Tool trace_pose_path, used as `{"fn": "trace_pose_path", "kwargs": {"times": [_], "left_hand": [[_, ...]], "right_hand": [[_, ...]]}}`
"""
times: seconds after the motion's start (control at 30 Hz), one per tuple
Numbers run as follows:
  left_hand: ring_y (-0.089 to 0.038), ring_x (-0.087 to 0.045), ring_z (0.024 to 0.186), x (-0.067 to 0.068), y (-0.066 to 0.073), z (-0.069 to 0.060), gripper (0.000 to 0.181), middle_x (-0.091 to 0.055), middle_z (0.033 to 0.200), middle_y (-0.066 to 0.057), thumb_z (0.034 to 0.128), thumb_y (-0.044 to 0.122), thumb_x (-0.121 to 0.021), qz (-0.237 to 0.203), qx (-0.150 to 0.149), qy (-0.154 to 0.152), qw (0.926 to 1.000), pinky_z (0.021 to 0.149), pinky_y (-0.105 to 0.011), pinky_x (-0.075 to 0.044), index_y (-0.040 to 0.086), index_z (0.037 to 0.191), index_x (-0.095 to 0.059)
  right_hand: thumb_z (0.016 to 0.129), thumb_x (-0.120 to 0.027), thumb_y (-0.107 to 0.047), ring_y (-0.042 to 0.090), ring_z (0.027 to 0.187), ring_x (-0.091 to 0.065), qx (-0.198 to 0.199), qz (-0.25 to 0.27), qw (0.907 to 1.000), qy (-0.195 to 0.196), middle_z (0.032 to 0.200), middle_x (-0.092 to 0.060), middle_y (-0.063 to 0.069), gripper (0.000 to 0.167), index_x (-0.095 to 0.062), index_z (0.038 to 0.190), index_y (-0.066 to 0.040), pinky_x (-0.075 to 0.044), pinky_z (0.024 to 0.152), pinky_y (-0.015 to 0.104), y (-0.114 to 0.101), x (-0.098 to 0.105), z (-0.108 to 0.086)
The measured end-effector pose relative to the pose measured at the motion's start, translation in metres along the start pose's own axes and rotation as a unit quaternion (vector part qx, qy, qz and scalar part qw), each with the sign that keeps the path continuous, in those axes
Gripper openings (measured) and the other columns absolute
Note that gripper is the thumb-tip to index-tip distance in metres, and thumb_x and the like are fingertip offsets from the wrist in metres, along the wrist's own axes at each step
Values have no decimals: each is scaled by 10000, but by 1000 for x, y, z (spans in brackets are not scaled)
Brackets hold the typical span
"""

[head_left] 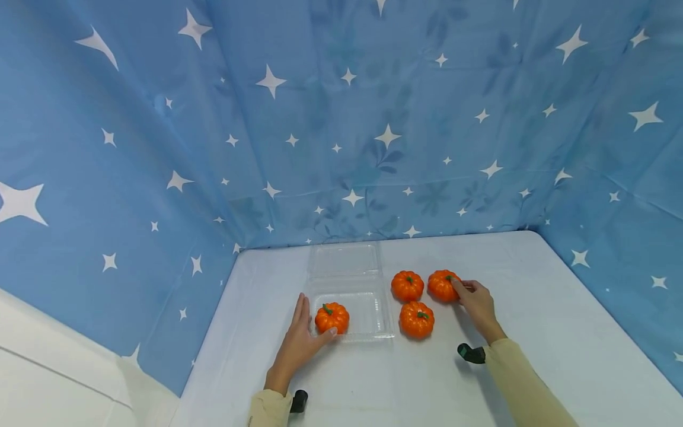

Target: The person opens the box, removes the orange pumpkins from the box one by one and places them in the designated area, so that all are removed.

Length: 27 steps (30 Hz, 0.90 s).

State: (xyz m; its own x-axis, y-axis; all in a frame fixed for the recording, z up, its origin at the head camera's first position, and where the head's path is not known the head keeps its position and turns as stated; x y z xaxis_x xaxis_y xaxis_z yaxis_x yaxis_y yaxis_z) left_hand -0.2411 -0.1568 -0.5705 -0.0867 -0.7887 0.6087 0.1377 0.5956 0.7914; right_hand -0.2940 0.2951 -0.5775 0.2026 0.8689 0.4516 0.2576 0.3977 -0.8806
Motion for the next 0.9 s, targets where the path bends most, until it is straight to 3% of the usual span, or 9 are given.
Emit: {"fn": "trace_pose_path", "kwargs": {"times": [0.37,0.5,0.63,0.9], "left_hand": [[-444,-479,1461,1,-4,2,1206,18,1798,-99,927,616,-777,61,60,-35,10000,1177,-545,-406,4,1709,-93],[-451,-482,1456,1,-3,1,1203,13,1796,-110,927,617,-774,30,31,-22,10000,1177,-543,-405,-4,1707,-102],[-462,-494,1442,1,-2,1,1196,0,1795,-126,928,615,-773,28,10,4,10000,1170,-555,-413,-13,1704,-113],[-457,-491,1447,0,-1,1,1197,5,1796,-116,925,604,-780,-26,8,-15,10000,1172,-562,-407,-16,1702,-115]], "right_hand": [[1115,-510,-466,366,1075,-647,108,-340,9994,37,1328,-625,314,675,-550,1438,126,-535,757,223,1,-6,0],[1120,-489,-478,411,1145,-631,100,-419,9991,38,1374,-597,331,696,-536,1450,133,-592,895,358,0,-8,0],[1121,-483,-474,457,1226,-597,97,-454,9989,116,1399,-582,345,697,-534,1450,139,-548,1030,520,2,-8,1],[1120,-473,-493,496,1329,-531,146,-497,9984,209,1441,-560,352,720,-525,1468,135,-477,1112,579,2,-9,1]]}}
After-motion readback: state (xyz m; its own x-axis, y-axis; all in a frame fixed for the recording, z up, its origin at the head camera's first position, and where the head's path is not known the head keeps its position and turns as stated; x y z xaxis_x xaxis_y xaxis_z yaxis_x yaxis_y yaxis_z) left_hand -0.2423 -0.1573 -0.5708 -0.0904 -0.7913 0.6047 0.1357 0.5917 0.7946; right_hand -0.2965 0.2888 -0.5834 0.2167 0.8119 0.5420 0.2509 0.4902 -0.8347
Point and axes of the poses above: each hand's wrist, its own z-axis towards the middle knuckle, its own x-axis out of the back of the hand, y = z × x, the point moved 5 cm from there along z, towards the middle knuckle
